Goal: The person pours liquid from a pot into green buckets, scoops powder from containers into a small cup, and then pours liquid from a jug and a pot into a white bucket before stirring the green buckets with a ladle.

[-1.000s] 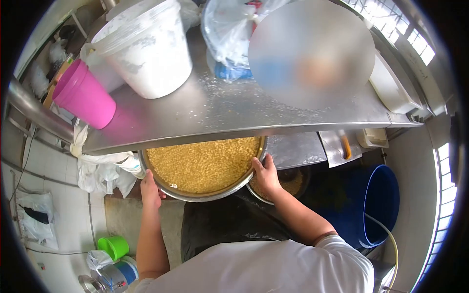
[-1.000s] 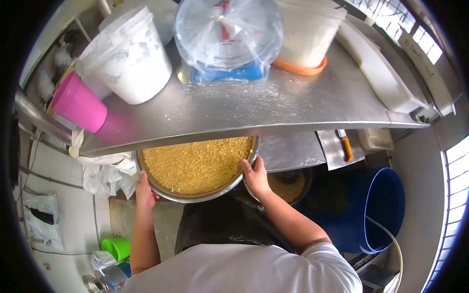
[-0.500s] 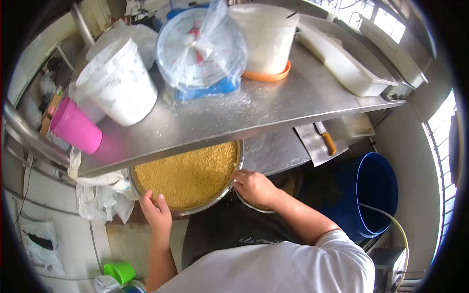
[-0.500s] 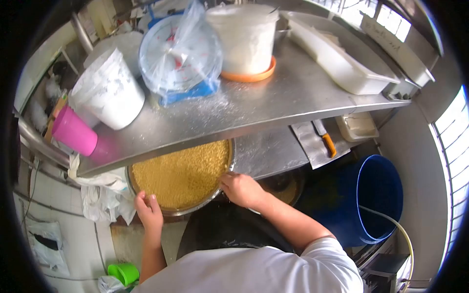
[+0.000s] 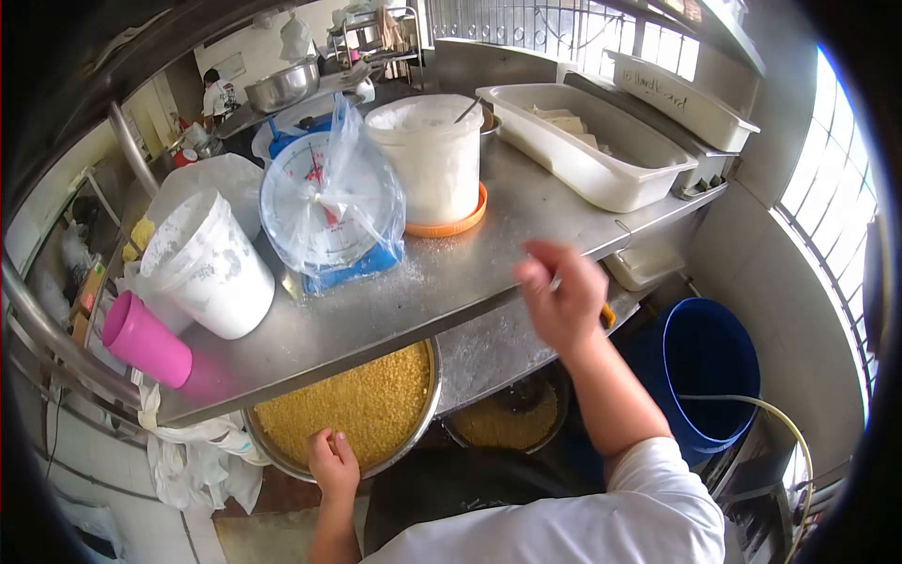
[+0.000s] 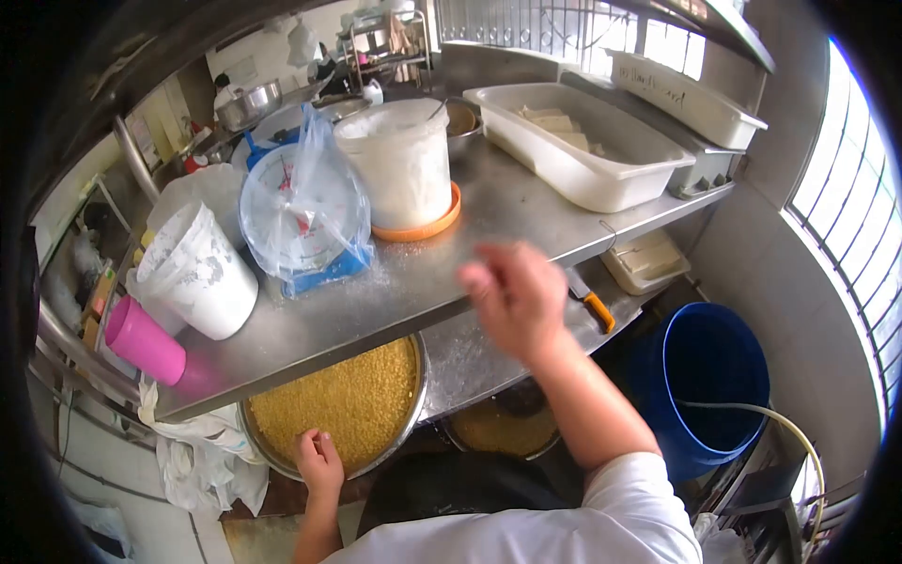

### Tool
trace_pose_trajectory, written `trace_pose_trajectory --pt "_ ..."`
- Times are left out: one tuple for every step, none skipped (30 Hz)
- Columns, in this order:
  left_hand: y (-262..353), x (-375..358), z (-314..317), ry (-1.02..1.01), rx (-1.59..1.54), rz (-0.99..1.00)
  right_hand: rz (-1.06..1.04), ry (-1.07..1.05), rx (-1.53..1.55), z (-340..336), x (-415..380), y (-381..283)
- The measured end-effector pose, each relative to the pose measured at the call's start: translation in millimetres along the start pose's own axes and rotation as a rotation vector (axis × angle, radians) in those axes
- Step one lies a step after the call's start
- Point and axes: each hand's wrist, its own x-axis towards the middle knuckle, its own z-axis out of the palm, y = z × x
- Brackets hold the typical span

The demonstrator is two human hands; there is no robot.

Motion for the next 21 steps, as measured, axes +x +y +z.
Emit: trace_pose_trajectory --pt "1.1 -0.5 -0.1 0.011 -0.012 0.01 -0.048 0.098 0.017 0.1 20.2 2.0" --pt "0.8 -1.1 -0.3 0.025 -0.024 0.015 -0.017 0.088 -0.009 -1.5 36.6 -0.3" --pt "-0.8 -2.3 -1.0 0.033 -0.032 0.012 0.017 -0.175 -0.147 -7.3 53.4 2.6" --pt "-2.6 -2.6 -0.8 0.03 -0.044 -0.01 0.049 -0.437 -0.288 -13.3 68.9 8.8" --pt "-4.3 -3.5 -0.6 0.026 -0.057 -0.033 0.064 -0.444 -0.311 -15.4 78.7 16.6" --pt "-6.3 -3.9 -1.0 0.034 -0.064 -0.038 0.081 -0.451 -0.333 -13.8 87.4 17.6" --pt "-7.3 -1.7 1.3 0.066 -0.063 -0.004 0.103 -0.318 -0.278 -13.9 98.1 14.1" --pt "-7.6 -2.6 2.5 0.093 -0.058 0.024 0.069 -0.311 -0.317 -15.6 112.7 14.0" --pt "-8.0 -3.9 1.9 0.099 -0.062 0.014 0.045 -0.336 -0.388 -14.6 129.0 11.7" --pt "-7.7 -3.3 0.7 0.096 -0.083 0.024 0.027 -0.358 -0.46 -11.6 145.8 12.2" --pt "-7.8 -3.0 -0.9 0.089 -0.102 0.04 0.008 -0.415 -0.476 -3.6 162.0 14.7" --pt "-7.9 -3.6 -1.9 0.087 -0.101 0.04 -0.009 -0.469 -0.492 7.1 179.1 17.9" --pt "-7.7 -3.8 -2.1 0.063 -0.104 -0.003 -0.039 -0.526 -0.466 20.3 193.2 27.4" --pt "-7.7 -3.5 -2.1 0.039 -0.106 -0.043 -0.069 -0.581 -0.44 33.5 205.0 35.2" --pt "-7.6 -3.3 -2.2 0.036 -0.106 -0.041 -0.038 -0.672 -0.436 43.3 214.8 33.1" --pt "-7.3 -3.5 -2.0 0.031 -0.124 -0.055 -0.006 -0.763 -0.432 53.8 223.6 29.9" --pt "-7.2 -3.2 -1.6 0.027 -0.143 -0.068 -0.004 -0.762 -0.433 68.0 235.3 29.7" --pt "-7.4 -3.0 -1.1 0.025 -0.143 -0.067 -0.192 -1.038 -0.73 83.4 246.9 31.3" --pt "-7.9 -1.9 -0.1 0.054 -0.131 -0.029 -0.393 -1.304 -1.028 93.0 254.4 35.0" --pt "-9.0 -1.8 0.4 0.084 -0.12 0.008 -0.394 -1.304 -1.027 94.8 256.4 39.1" --pt "-10.4 -2.0 0.7 0.087 -0.119 0.004 -0.25 -1.267 -0.936 95.2 257.4 41.7"
